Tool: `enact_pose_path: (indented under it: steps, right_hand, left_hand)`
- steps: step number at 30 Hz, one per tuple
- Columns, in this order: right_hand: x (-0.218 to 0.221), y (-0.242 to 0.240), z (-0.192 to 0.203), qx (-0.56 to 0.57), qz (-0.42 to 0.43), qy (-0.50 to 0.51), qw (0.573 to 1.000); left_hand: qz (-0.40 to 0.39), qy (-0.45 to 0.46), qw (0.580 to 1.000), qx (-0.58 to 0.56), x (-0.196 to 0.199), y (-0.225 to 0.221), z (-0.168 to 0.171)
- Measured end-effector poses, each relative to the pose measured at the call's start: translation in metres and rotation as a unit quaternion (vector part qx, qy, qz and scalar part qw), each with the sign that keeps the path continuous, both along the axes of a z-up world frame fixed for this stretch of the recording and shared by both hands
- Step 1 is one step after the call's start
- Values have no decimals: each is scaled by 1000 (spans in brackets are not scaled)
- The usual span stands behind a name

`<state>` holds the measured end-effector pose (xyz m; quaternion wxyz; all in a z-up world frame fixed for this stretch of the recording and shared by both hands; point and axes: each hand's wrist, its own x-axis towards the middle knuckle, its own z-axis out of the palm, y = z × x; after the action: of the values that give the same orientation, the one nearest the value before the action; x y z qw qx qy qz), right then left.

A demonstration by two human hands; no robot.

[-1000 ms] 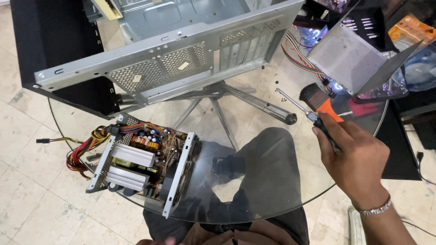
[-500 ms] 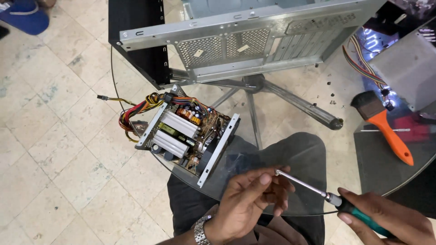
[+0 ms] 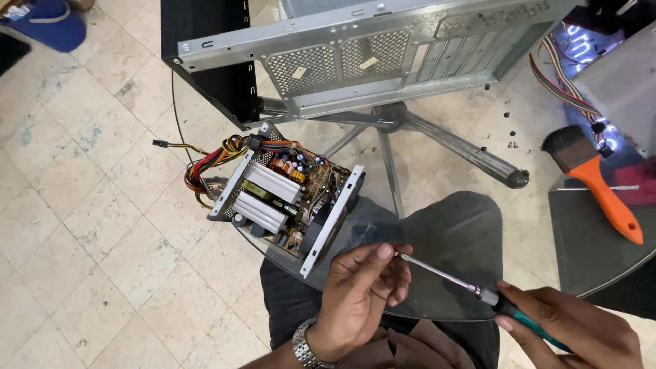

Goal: Disassembling and assembling a computer power supply unit using a screwdriver to remove and install screws.

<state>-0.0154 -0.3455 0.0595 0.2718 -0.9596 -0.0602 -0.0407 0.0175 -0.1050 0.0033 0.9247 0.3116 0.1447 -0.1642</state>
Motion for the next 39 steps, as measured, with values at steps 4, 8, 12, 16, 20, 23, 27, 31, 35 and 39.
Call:
enact_pose_path:
  steps: [4,8,12,16,20,23,27,31,35,39]
  right_hand:
    - [0,0,-8,9,26,-18,999]
    - [2,4,-10,51,42,-32,997]
    - [-3,6,-15,33,21,-7,999]
    - [-13,-2,-44,173,-67,172,967]
    - [-19,-3,-57,266,-124,285,913]
    - [-21,-6,-59,240,-126,299,915]
    - [-16,0,-44,233,-115,263,929]
    - [-5,20,-28,189,-92,194,958]
    - [0,32,-34,254,13,67,965]
    - [3,38,-38,232,35,60,970]
  left_hand:
    - [12,2,999,30,-1,0,-4]
    - [15,4,999,43,-3,-1,-5]
    - [27,-33,994,98,-8,-2,-14]
    - [49,-116,980,157,-11,0,-19]
    - [6,-92,983,157,-12,9,-14]
    - [-32,-151,980,125,-21,12,-5]
    - [33,-296,843,448,-45,46,13]
    - [261,-402,515,711,-39,70,16]
    - [250,-349,625,652,-18,54,16]
    - [214,-308,645,666,-12,52,17]
